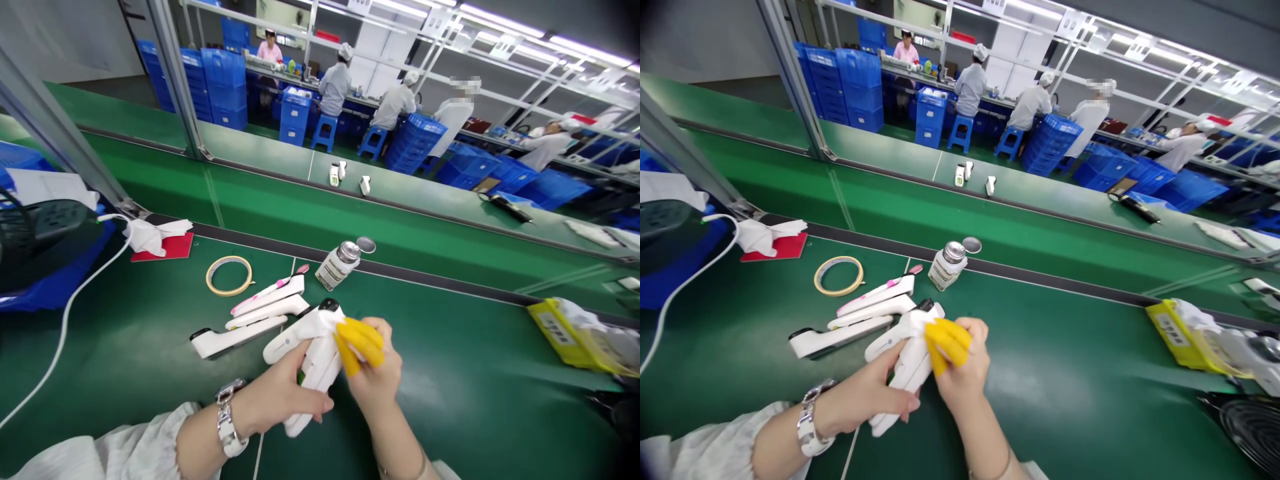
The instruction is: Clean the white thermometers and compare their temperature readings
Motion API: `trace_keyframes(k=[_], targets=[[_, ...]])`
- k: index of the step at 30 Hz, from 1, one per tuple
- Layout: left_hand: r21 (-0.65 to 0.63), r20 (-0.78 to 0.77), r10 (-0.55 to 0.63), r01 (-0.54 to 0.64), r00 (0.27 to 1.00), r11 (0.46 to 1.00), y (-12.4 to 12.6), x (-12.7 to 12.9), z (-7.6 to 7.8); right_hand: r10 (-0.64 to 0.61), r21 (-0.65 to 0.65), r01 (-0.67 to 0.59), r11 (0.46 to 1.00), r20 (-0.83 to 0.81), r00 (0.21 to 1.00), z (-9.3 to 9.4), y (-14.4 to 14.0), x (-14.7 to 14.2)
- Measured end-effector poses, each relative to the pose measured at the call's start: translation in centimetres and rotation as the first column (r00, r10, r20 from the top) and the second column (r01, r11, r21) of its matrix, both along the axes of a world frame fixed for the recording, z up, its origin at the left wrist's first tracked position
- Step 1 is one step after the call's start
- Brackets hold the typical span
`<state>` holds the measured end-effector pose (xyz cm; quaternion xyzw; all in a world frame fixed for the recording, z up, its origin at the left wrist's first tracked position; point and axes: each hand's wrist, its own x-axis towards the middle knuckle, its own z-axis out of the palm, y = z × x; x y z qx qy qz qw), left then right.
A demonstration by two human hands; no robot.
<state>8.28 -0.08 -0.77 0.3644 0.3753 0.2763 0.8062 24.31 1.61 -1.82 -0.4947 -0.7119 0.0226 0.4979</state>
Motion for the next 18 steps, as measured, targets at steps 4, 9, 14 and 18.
trace_keyframes(k=[4, 9, 14, 18], targets=[[-0.018, 0.062, -0.052, 0.054, 0.997, 0.998, -0.1, -0.1, 0.3, -0.192, -0.025, 0.19, 0.981, -0.151, 0.97, -0.1, 1.6, 3.1], [-0.022, 0.157, -0.049, 0.054, 0.986, 0.998, 0.1, -0.4, 0.4, -0.327, -0.253, 0.23, 0.94, -0.471, 0.819, 0.6, 1.4, 3.3], [-0.061, 0.191, -0.014, 0.026, 0.981, 0.998, 0.4, -0.6, 0.0, -0.22, -0.245, 0.077, 0.966, -0.633, 0.742, 1.1, 0.6, 2.1], [-0.091, 0.212, 0.003, 0.016, 0.977, 0.996, 0.5, -0.7, -0.1, -0.138, -0.241, -0.046, 0.97, -0.693, 0.708, 1.1, 0.4, 1.8]])
